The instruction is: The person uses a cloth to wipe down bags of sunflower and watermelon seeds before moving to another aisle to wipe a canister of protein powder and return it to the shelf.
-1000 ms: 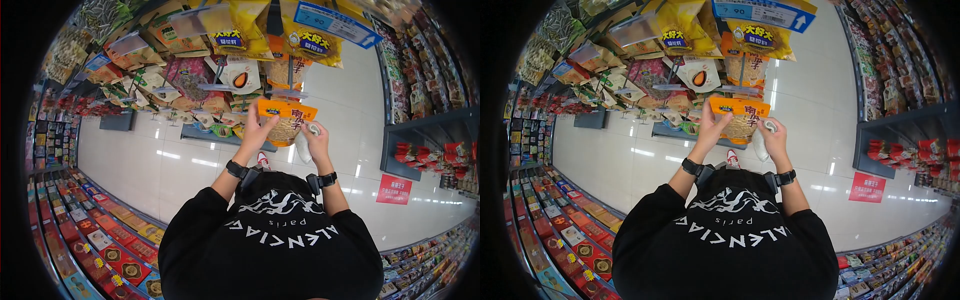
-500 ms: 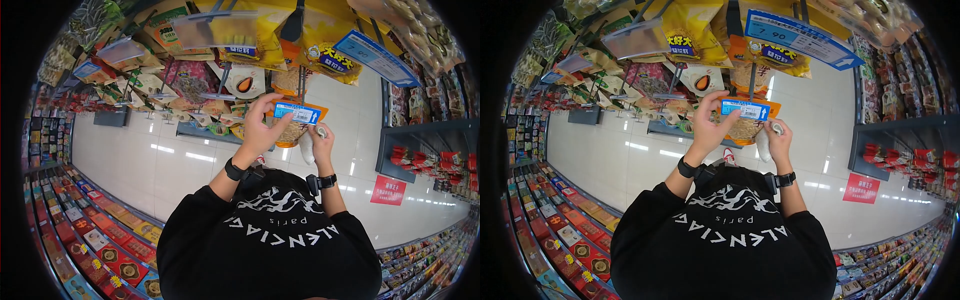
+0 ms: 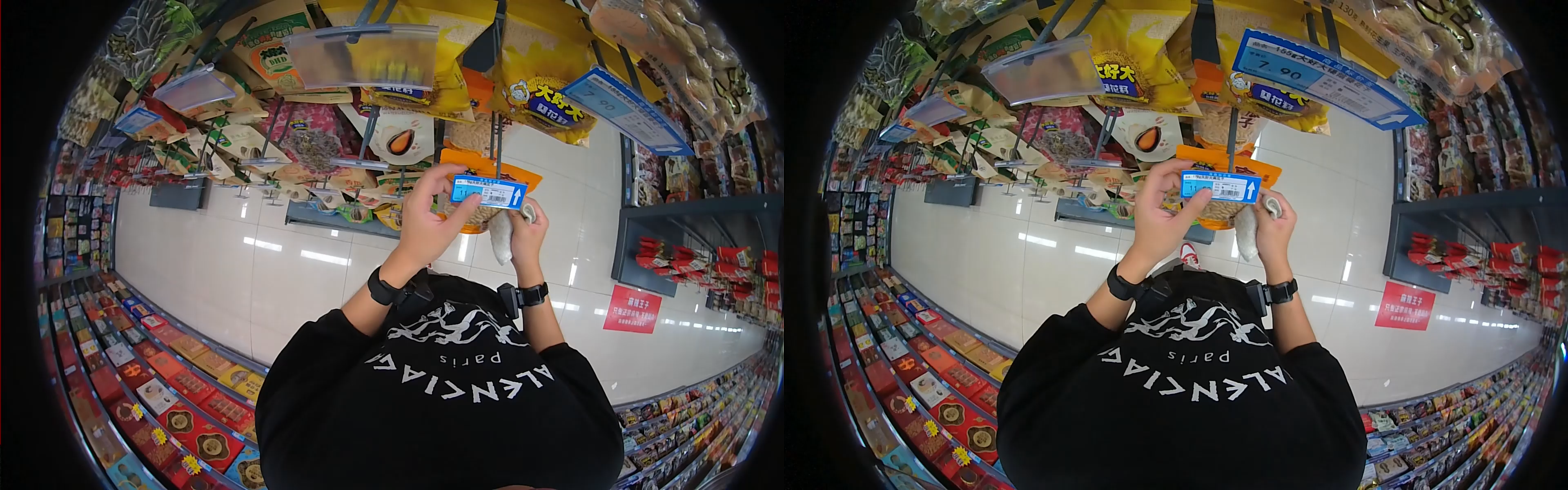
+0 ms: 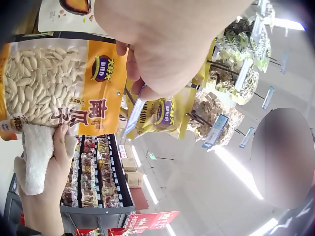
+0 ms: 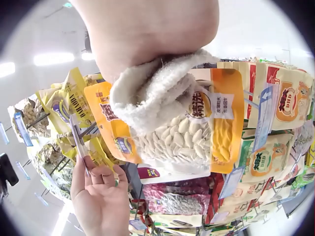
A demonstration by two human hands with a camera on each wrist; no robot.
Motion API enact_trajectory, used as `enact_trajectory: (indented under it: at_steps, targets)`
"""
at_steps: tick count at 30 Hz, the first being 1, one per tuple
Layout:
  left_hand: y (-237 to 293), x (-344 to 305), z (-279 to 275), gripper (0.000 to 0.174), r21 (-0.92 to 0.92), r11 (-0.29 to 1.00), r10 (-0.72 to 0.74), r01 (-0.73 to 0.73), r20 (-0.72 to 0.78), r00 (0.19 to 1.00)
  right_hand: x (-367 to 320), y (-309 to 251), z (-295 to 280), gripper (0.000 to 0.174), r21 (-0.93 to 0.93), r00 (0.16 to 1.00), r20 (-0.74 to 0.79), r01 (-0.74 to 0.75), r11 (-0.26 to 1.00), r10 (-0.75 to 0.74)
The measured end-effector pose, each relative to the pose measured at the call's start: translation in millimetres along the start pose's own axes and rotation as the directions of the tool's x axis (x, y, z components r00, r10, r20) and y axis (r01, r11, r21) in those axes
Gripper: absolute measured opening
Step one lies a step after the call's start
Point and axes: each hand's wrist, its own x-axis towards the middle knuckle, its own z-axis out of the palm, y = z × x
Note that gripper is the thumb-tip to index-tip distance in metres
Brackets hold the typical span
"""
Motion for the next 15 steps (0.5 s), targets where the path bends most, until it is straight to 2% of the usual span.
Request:
enact_trajectory:
  at_steps: [15]
  targets:
    - [0.8,-3.6,2.8,0.042,-0.055,0.998,-0.041,0.041,-0.002,0.999,21.2,6.7,19.2,0.015,0.085,0.997,-0.082,-0.002,0.996,0.009]
